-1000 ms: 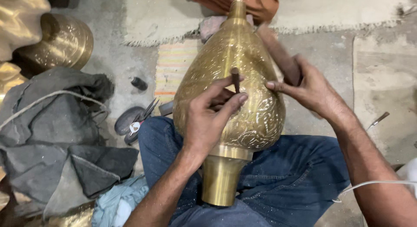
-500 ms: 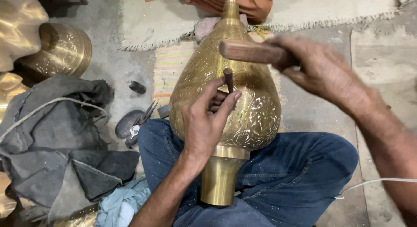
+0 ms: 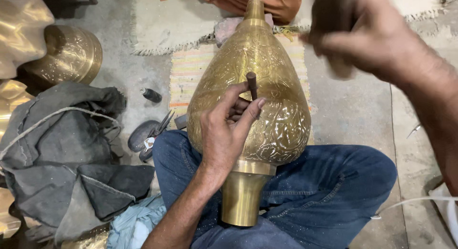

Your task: The person sits cross-legged on the floor with a large engraved brass vessel resting on their lap. They hold a punch against the embossed floral pattern and strike it with a wooden mallet, repositioning the punch repeatedly to work the raised design across the vessel surface.

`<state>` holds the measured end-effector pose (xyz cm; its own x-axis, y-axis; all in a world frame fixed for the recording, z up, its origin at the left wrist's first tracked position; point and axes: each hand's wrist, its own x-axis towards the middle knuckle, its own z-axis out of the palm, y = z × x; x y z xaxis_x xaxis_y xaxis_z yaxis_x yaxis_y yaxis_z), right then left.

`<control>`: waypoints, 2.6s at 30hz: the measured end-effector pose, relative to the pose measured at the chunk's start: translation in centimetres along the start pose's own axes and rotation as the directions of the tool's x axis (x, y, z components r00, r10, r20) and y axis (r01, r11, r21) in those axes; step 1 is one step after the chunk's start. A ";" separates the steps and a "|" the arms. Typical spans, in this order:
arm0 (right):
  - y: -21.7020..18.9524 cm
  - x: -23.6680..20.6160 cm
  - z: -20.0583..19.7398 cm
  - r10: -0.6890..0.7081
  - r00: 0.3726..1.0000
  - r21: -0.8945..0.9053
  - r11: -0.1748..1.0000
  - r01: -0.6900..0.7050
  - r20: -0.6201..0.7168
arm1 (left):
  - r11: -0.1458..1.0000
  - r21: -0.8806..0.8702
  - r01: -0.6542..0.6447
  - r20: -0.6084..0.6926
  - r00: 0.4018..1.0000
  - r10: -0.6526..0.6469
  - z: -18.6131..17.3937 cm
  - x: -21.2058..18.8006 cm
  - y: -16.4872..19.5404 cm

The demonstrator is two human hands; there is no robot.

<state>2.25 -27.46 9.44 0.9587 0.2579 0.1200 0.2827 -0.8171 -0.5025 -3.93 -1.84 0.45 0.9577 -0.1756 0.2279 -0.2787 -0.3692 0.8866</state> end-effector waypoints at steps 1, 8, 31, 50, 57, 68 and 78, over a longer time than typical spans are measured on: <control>0.2 0.0 0.2 -0.100 0.994 -0.294 0.949 0.109 0.047 | 1.000 0.009 0.007 0.005 1.000 -0.007 0.0 0.0 0.0; 1.3 0.0 1.4 0.044 0.994 0.034 0.998 -0.048 0.103 | 0.999 0.015 0.034 0.023 0.999 -0.034 -0.4 0.2 0.8; 3.1 -0.6 2.5 0.008 0.984 -0.245 0.969 0.037 0.180 | 0.999 0.020 0.038 0.038 0.999 -0.039 -0.5 0.3 0.6; 5.0 -1.3 2.6 -0.195 0.981 -0.490 0.854 0.173 0.007 | 0.999 0.028 0.039 0.053 0.998 -0.040 -0.8 0.5 0.9; 4.6 -1.7 2.7 -0.202 0.978 -0.442 0.874 0.203 0.048 | 0.998 0.036 0.054 0.074 0.996 -0.057 -0.7 0.7 0.8; 3.9 -1.5 1.6 0.155 0.988 0.130 0.979 -0.155 0.011 | 0.999 0.018 0.033 0.068 0.997 -0.034 -0.9 0.7 0.9; 2.9 -1.9 1.5 0.126 0.984 0.010 0.992 -0.129 0.122 | 1.000 -0.030 0.001 0.079 0.997 0.001 -1.0 0.8 0.9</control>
<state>1.19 -29.57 6.44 0.9756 0.2137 -0.0501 0.1568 -0.8383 -0.5222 -3.40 -1.40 1.86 0.9487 -0.2479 0.1964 -0.2753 -0.3414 0.8987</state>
